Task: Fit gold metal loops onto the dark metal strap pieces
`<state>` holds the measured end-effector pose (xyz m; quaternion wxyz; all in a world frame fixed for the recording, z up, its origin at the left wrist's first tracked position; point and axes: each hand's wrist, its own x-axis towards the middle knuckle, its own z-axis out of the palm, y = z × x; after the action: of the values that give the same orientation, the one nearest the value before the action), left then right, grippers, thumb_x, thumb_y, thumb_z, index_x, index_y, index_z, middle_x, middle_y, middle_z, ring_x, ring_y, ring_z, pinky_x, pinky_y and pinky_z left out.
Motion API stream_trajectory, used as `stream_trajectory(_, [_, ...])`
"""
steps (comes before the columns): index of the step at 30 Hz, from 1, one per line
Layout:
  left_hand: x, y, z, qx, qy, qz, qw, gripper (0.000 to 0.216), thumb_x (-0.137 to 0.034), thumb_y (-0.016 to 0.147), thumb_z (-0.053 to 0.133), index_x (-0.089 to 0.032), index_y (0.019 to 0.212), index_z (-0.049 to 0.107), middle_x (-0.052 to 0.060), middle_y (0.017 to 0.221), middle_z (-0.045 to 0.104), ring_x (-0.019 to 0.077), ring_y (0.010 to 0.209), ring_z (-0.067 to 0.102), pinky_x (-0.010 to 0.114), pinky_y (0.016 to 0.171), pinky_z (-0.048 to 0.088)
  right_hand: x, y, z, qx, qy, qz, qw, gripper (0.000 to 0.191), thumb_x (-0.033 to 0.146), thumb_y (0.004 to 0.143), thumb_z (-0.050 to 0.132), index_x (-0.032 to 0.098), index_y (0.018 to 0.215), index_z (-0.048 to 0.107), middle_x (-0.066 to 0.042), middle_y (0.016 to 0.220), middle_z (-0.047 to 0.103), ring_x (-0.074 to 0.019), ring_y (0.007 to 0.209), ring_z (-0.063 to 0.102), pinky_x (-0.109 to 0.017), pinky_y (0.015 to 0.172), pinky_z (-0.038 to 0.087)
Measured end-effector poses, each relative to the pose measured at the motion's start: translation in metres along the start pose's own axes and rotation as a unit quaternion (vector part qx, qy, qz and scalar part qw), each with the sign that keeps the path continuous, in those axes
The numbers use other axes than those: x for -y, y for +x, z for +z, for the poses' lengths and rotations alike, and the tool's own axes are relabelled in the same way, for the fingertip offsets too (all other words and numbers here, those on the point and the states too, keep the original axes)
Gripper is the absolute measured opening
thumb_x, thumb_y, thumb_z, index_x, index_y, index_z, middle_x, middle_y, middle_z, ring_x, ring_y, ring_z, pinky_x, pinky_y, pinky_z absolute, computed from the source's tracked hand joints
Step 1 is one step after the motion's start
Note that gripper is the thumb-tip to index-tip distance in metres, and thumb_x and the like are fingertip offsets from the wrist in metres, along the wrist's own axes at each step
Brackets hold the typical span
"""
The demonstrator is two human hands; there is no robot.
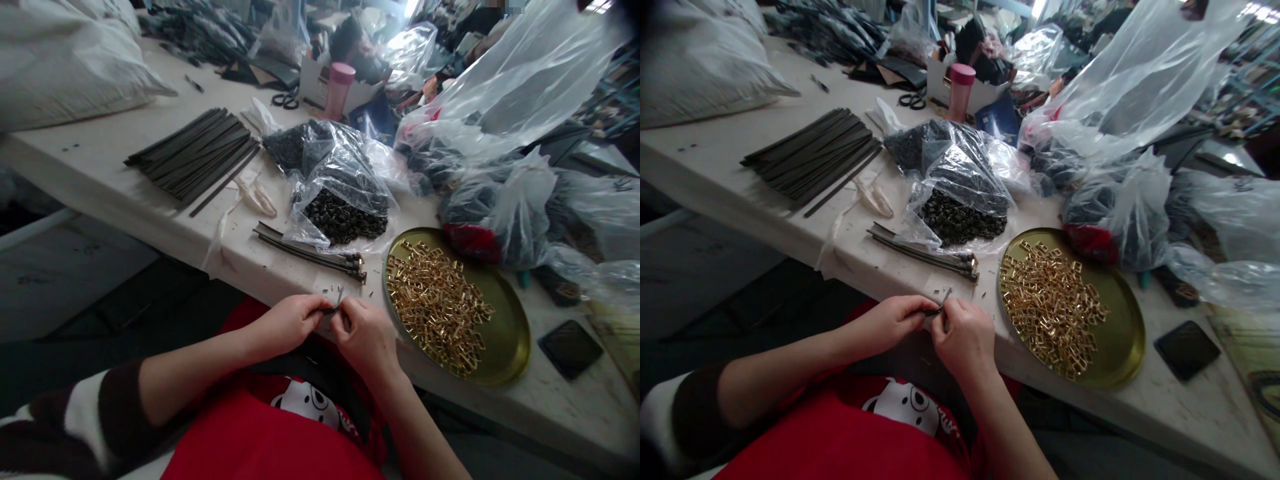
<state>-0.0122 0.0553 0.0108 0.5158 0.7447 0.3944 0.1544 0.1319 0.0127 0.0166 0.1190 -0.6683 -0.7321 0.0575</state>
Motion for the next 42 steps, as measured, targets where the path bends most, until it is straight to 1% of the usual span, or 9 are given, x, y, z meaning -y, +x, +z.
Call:
stream_trajectory(8, [0.012,-0.009,-0.013,0.013,-0.043,-0.123,0.991,0.029,-0.018,0.078,0.040,-0.015,0.099,0.059,-0.002,0.068,0.058,0.0118,0.062,0.052,0.021,0.060,0.040,-0.063,0.001,-0.029,-0.102,-0.030,0.170,0.980,0.018,0.024,0.077,0.044,0.019,0.060,0.049,0.001,0.053,0.046,-0.0124,0.050,0.039,-0.025,0.050,0.023])
stream_trajectory(14, [0.010,-0.005,-0.016,0.027,-0.116,-0.110,0.987,0.030,-0.021,0.079,0.040,-0.017,0.104,0.057,-0.002,0.074,0.060,0.0113,0.065,0.053,0.020,0.061,0.042,-0.028,-0.012,-0.009,0.173,0.229,0.010,0.958,0.031,0.032,0.085,0.039,0.019,0.060,0.052,0.001,0.054,0.050,-0.0125,0.051,0.045,-0.024,0.050,0.030])
stream_trajectory(18, [0.003,-0.006,-0.012,0.001,-0.013,-0.009,1.000,0.031,-0.020,0.082,0.040,-0.020,0.107,0.059,0.003,0.096,0.061,0.0152,0.087,0.054,0.025,0.081,0.040,-0.026,-0.009,0.004,0.108,0.463,0.135,0.869,0.027,0.037,0.086,0.039,0.019,0.103,0.051,-0.001,0.070,0.057,-0.0132,0.058,0.051,-0.025,0.054,0.040])
stream_trajectory(21, [-0.003,-0.005,-0.008,-0.014,0.038,0.019,0.999,0.031,-0.024,0.085,0.039,-0.020,0.109,0.059,0.006,0.098,0.058,0.0167,0.091,0.053,0.027,0.083,0.039,-0.031,-0.003,0.005,0.053,0.559,0.193,0.805,0.024,0.040,0.081,0.048,0.019,0.092,0.054,0.002,0.063,0.053,-0.0116,0.055,0.050,-0.024,0.053,0.041])
stream_trajectory(25, [-0.006,0.002,-0.007,0.044,-0.119,-0.084,0.988,0.020,-0.025,0.080,0.045,-0.017,0.093,0.058,0.000,0.074,0.058,0.0123,0.067,0.053,0.023,0.060,0.042,-0.028,0.000,0.010,0.059,0.663,0.256,0.701,0.023,0.037,0.075,0.058,0.020,0.088,0.054,0.005,0.062,0.053,-0.0085,0.053,0.049,-0.020,0.052,0.041])
stream_trajectory(29, [-0.010,0.012,-0.013,0.145,-0.366,-0.213,0.894,0.011,-0.021,0.072,0.052,-0.016,0.081,0.050,-0.006,0.051,0.049,0.0055,0.040,0.040,0.016,0.040,0.030,-0.025,0.008,0.012,0.093,0.716,0.272,0.637,0.025,0.036,0.073,0.060,0.020,0.090,0.053,0.006,0.059,0.052,-0.0066,0.048,0.047,-0.018,0.047,0.038])
stream_trajectory(31, [-0.012,0.016,-0.015,0.143,-0.423,-0.235,0.863,0.010,-0.018,0.069,0.053,-0.015,0.077,0.049,-0.006,0.049,0.049,0.0036,0.037,0.036,0.015,0.037,0.025,-0.028,0.018,0.009,0.088,0.687,0.255,0.675,0.024,0.037,0.073,0.059,0.019,0.089,0.054,0.006,0.057,0.051,-0.0073,0.048,0.047,-0.019,0.047,0.038])
stream_trajectory(38, [-0.014,0.032,-0.024,0.070,-0.467,-0.311,0.825,0.008,-0.012,0.065,0.051,-0.016,0.070,0.045,-0.007,0.044,0.047,0.0022,0.032,0.033,0.014,0.033,0.018,-0.075,0.084,0.007,-0.060,0.376,0.143,0.913,0.024,0.036,0.081,0.046,0.017,0.091,0.056,-0.004,0.075,0.059,-0.0147,0.062,0.053,-0.028,0.058,0.043])
stream_trajectory(42, [-0.010,0.039,-0.030,0.042,-0.506,-0.334,0.794,0.013,-0.009,0.064,0.053,-0.016,0.070,0.044,-0.007,0.048,0.046,0.0017,0.035,0.034,0.013,0.033,0.018,-0.101,0.126,0.019,-0.095,0.138,0.064,0.984,0.027,0.026,0.082,0.042,0.014,0.101,0.057,-0.012,0.096,0.061,-0.0223,0.082,0.056,-0.036,0.073,0.043])
